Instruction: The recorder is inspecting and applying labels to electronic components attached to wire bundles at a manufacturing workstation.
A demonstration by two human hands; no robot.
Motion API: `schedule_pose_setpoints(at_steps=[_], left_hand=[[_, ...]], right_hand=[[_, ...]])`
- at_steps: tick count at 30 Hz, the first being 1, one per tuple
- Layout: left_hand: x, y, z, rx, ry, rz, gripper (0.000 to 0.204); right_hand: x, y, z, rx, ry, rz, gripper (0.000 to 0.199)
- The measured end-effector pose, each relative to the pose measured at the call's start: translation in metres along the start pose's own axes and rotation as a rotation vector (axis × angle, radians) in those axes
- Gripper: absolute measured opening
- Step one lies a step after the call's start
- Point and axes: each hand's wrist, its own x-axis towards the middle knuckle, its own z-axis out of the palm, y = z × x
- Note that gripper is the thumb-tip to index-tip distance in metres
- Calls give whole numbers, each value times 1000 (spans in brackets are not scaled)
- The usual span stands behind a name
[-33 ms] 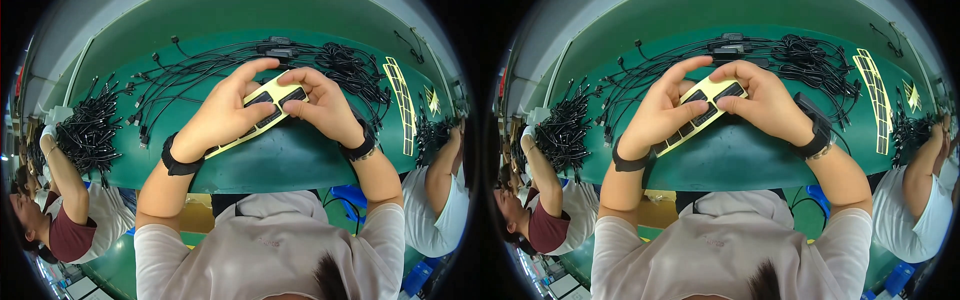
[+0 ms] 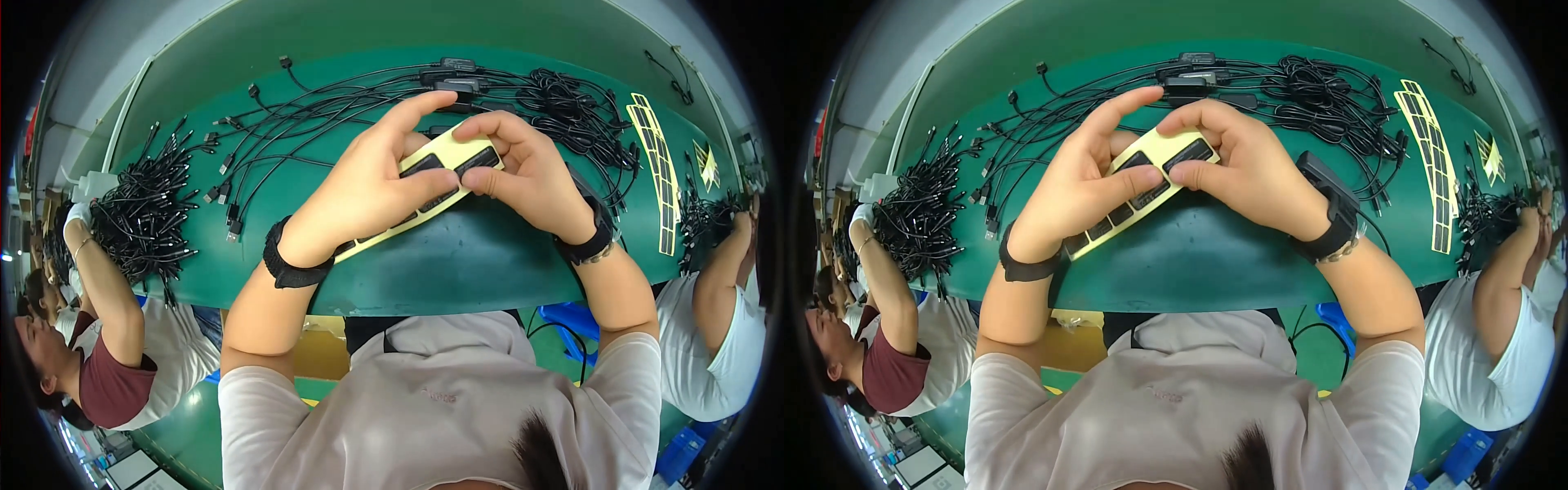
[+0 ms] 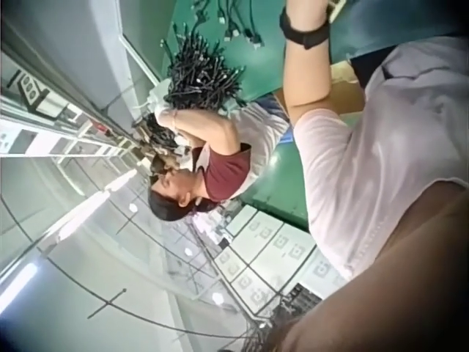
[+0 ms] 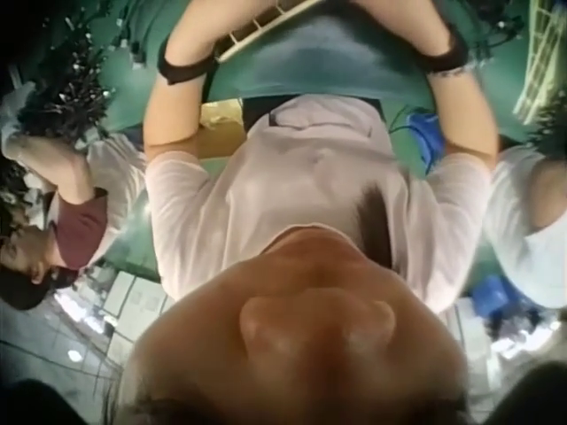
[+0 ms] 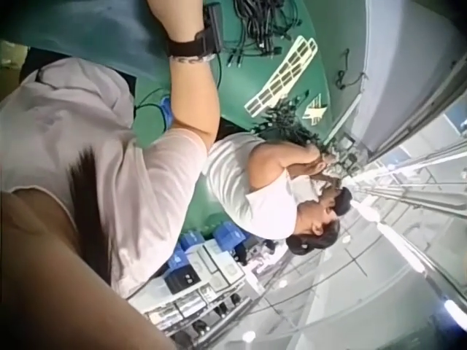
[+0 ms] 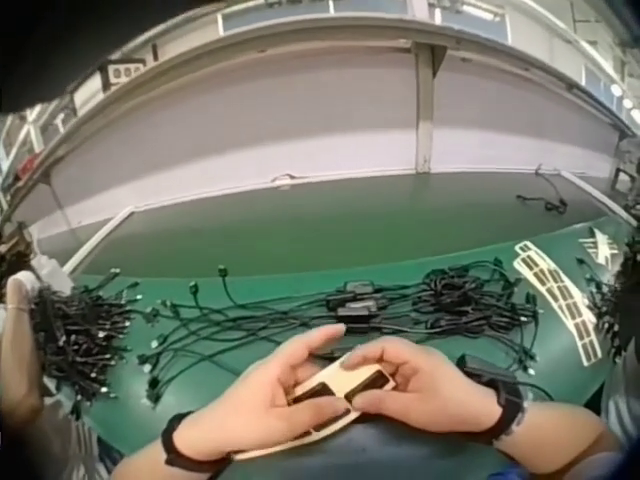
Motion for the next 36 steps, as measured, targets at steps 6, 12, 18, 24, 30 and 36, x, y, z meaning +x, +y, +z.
schedule_pose_setpoints(at_steps=[6,12,18,24,30,36], left_hand=[[7,-2,-4,4,-2,-55,52],[5,-5,-3,-81,29,84,43],[0,-4,2,245,99,166,31],[2,-10,4,650,194,420,13],[5,-12,7,479,222,267,15],[13,-19,-23,106,267,-194,18]], right_hand=[[-1,1,5,-116,50,-100,40],[-3,2,2,-277,173,-165,36],[-6,1,5,-289,264,-166,30],[-7,-1,5,-396,309,-215,21],[-2,1,-2,-840,345,-610,15],[-6,-20,-14,-762,300,-600,12]])
